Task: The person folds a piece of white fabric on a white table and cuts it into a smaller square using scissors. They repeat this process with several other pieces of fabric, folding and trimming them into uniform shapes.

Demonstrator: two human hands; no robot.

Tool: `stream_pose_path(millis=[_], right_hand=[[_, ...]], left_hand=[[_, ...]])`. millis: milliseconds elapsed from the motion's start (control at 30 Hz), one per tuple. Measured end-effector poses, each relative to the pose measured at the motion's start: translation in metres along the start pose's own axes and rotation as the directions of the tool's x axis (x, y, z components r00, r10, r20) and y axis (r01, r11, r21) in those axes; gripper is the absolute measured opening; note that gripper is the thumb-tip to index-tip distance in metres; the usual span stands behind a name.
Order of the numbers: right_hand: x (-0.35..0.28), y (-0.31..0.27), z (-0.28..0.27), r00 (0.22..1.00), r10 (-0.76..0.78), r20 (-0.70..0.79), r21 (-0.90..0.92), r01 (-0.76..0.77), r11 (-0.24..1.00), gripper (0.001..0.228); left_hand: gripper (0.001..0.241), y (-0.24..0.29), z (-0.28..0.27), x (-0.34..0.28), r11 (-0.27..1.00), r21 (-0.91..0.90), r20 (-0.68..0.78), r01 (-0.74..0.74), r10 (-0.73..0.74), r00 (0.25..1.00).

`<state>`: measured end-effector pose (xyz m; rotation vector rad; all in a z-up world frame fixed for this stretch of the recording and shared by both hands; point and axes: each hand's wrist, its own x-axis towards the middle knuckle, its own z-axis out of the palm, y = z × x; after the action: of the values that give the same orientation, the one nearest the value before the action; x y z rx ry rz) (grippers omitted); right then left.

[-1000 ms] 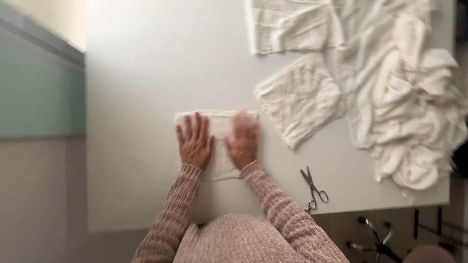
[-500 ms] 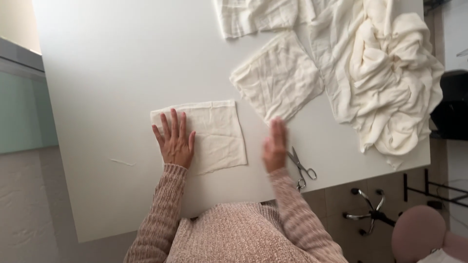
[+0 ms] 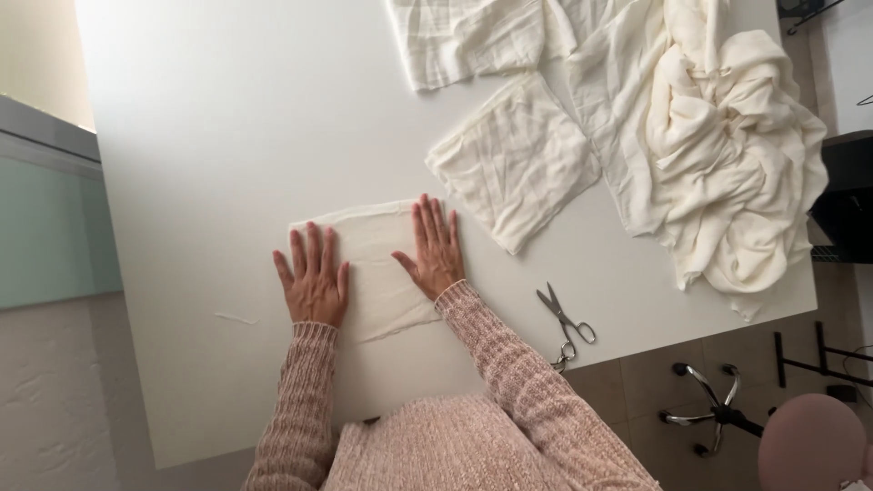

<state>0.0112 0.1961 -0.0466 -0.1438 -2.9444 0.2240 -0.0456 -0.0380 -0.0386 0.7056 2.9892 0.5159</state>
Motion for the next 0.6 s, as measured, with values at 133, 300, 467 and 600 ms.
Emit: stream_pose_path(millis=[133, 300, 467, 600], right_hand=[[0.004, -0.002, -0.001, 0.999, 0.006, -0.035, -0.017, -0.007, 1.0, 0.091], [-0.02, 0.051, -0.015, 0.963, 0.019, -0.269, 0.2, 0.037, 0.979, 0.073], [-0.179, 0.133, -0.103, 0.918, 0.36, -0.166, -0.012, -0.367, 0.93, 0.063], [-0.284, 0.192, -0.057, 0.835, 0.548, 0.051, -0.227, -0.525, 0.82, 0.045]], left_hand=[[0.064, -0.001, -0.005, 0.006, 1.0, 0.009, 0.007, -0.012, 0.012, 1.0], [0.069, -0.008, 0.002, 0.002, 1.0, -0.023, -0.007, -0.009, 0.009, 1.0], [0.062, 0.03, -0.029, -0.028, 0.993, 0.009, 0.011, -0.117, 0.116, 0.993], [0.066, 0.09, -0.002, -0.07, 0.899, -0.1, 0.081, -0.427, 0.435, 0.897]])
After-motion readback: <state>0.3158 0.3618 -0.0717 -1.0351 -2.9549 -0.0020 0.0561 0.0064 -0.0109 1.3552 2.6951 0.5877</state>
